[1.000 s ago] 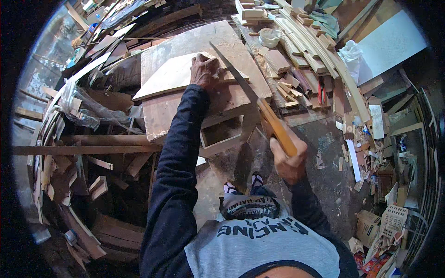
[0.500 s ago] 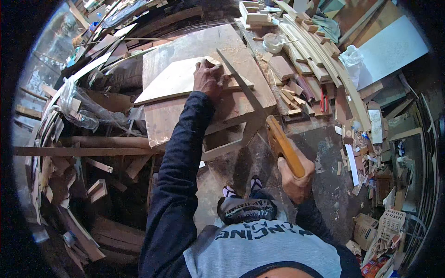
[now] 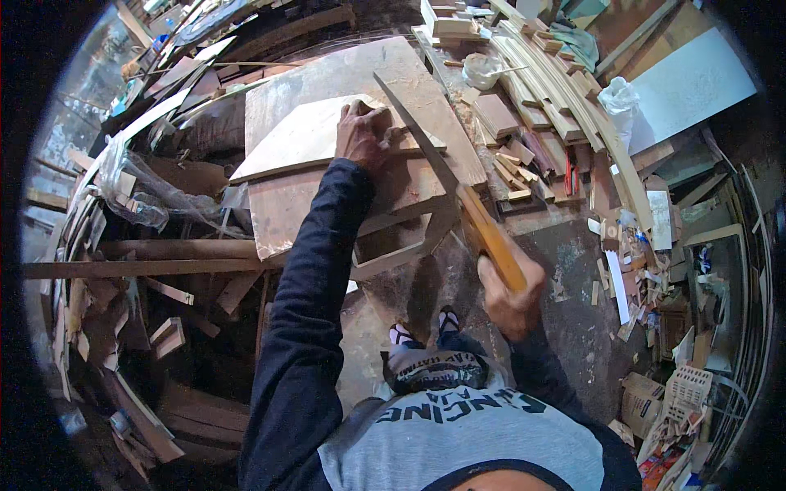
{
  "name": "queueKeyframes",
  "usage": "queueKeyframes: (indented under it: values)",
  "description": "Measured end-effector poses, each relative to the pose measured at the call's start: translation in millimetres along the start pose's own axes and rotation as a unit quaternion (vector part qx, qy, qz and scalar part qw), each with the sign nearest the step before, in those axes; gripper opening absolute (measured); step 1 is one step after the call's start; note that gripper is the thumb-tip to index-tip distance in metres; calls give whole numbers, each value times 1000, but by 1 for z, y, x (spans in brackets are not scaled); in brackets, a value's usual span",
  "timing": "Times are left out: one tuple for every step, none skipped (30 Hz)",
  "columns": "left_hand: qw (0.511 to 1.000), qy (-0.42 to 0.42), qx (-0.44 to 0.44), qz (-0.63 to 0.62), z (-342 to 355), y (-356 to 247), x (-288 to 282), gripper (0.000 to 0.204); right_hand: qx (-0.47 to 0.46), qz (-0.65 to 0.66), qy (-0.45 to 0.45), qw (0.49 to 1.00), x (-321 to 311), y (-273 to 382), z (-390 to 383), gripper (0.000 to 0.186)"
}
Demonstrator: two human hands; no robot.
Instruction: The person cuts wood blocks and wood boards into wood scraps using a utility knife and a hand saw.
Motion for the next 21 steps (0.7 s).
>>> queueKeyframes:
  values:
    - [1000,-25,-12,-2,-2,2,-2,19,7,11,-11,1000,-3,-1,-10,39]
    - [1000,-24,-14,-3,-3,-1,-4,19,18,18,-24,999,-7,-1,-17,36]
    - [1000,-29,-5,-9,-2,-4,-6,19,25,7,-38,999,-9,3,-16,37]
    - [999,-34,4,-14,-1,-7,-9,20,27,7,-36,999,-7,4,-8,37]
    - [1000,-18,5,6,4,-17,-13,18,59,-1,-6,998,-2,1,6,39]
    - [1000,-18,8,3,3,-19,-10,18,91,-9,23,996,1,-2,13,41]
    - [999,-17,14,-26,1,-22,-6,18,55,-16,18,998,-2,-1,11,41]
    - [999,-18,17,-45,0,-17,-8,18,50,-12,21,998,1,-5,5,41]
    - [999,-20,14,-39,-1,-12,-11,18,18,-8,-11,1000,0,-4,-7,39]
    - [999,-27,15,-24,0,-6,-15,20,-13,-3,-43,999,-2,-2,-13,36]
    - [999,-31,17,-14,-2,-4,-15,22,47,10,-19,999,-4,3,-13,37]
    - [999,-32,23,-12,-2,-10,-12,24,52,5,-24,998,-6,4,-8,37]
    - [999,-34,7,-8,-1,-13,-10,25,81,7,2,997,-3,1,5,39]
    - [999,-34,10,-9,-1,-15,-10,25,104,13,30,994,3,-2,15,42]
    - [999,-22,-25,-38,-2,-14,-10,23,101,5,33,994,4,-3,15,42]
    - [996,-10,-60,-66,-2,-11,-8,22,100,6,30,994,3,-4,9,42]
    - [1000,-15,4,-17,-4,-13,-10,19,60,1,1,998,1,-1,-2,40]
    - [1000,-15,3,-15,-3,-12,-12,19,19,-4,-30,999,-2,0,-9,38]
    - [999,-20,-4,-25,-2,-10,-13,19,15,12,-33,999,-1,-6,-10,37]
    - [999,-20,-10,-43,-3,-13,-11,18,19,9,-35,999,-2,-4,-6,37]
    - [999,-30,-9,-35,0,-10,-9,20,26,-1,-18,999,2,0,6,39]
Point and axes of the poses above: each hand's wrist, its own z-axis towards the middle knuckle, its own x-axis out of the palm, y = z × x, the point moved 5 cm from there along z, towards the middle knuckle, and after that the axes turned 2 degrees about -z, right-handed, at the moved point
